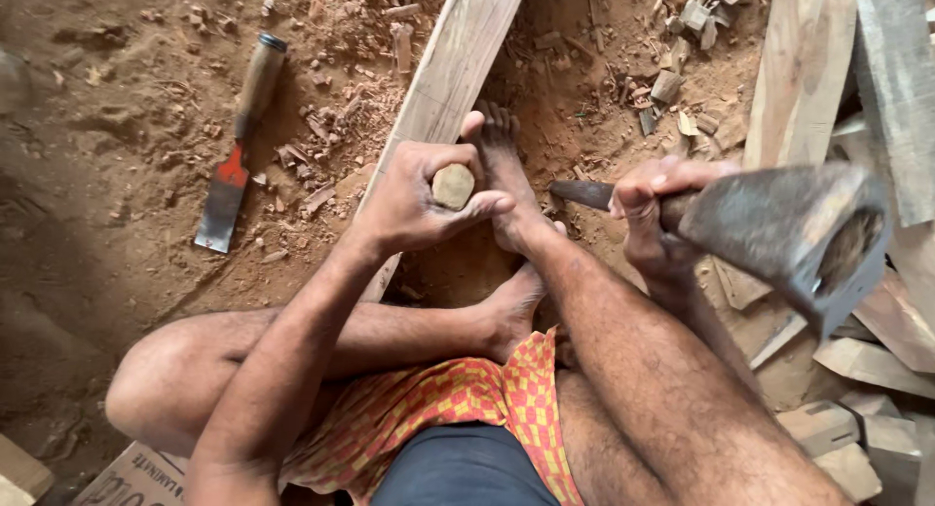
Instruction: The person sits on the ground and uses a chisel and mallet to carve a rectangular notch into a wooden plank. They repeatedly strike the chisel to remove wood chips and deepen the cut.
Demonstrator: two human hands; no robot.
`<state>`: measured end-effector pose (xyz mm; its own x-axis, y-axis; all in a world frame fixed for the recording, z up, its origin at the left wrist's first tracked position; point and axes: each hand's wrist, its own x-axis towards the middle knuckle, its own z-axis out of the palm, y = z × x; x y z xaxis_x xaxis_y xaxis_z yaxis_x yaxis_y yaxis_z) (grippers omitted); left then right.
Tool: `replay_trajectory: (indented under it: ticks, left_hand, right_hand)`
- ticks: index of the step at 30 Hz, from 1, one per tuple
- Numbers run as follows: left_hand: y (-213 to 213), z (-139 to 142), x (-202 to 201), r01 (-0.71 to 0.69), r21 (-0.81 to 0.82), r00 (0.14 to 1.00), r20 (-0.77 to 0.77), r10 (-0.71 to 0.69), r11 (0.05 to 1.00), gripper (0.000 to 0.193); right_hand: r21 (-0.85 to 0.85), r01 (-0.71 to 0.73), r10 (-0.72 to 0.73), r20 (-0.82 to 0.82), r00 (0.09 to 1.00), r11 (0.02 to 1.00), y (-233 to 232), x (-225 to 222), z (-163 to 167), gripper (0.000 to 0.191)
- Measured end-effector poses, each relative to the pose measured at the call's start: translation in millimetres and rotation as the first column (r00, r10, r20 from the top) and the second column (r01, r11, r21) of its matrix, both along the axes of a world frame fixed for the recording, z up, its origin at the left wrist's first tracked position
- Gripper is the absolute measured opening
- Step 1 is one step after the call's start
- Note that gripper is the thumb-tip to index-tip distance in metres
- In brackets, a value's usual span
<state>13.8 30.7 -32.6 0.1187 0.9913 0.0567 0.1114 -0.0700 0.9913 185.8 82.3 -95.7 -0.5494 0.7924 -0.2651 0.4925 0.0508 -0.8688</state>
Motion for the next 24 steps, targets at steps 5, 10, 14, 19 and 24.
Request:
replay_trajectory:
  ticks: [5, 10, 14, 19, 24]
  left_hand:
    - [8, -24, 10, -0.042, 0.028, 0.975, -0.218, 0.047, 0.999, 0.038]
    - [34, -48, 27, -0.053, -0.059, 0.99, -0.136, 0.045, 0.997, 0.037]
    - [34, -38, 23, -0.037, -0.014, 0.995, -0.096, 0.036, 0.999, 0.024]
    - [33, -41, 22, -0.097, -0.107, 0.977, -0.2, 0.074, 0.989, 0.021]
    - [48, -71, 33, -0.123, -0.236, 0.989, -0.114, 0.098, 0.964, 0.017]
  right_hand:
    - [-0.597, 0.089, -0.333, -0.311, 0.89, 0.797, -13, 15, -21, 0.047]
    - [-0.786, 0.261, -0.527, -0.096, 0.844, 0.561, -19, 15, -18, 0.033]
    - [-0.762, 0.235, -0.471, -0.104, 0.876, 0.604, -16, 5, -2, 0.033]
    - [-0.734, 0.21, -0.427, -0.119, 0.896, 0.646, -12, 1, 6, 0.033]
    - [-0.728, 0.202, -0.401, -0.108, 0.91, 0.655, -12, -1, 7, 0.033]
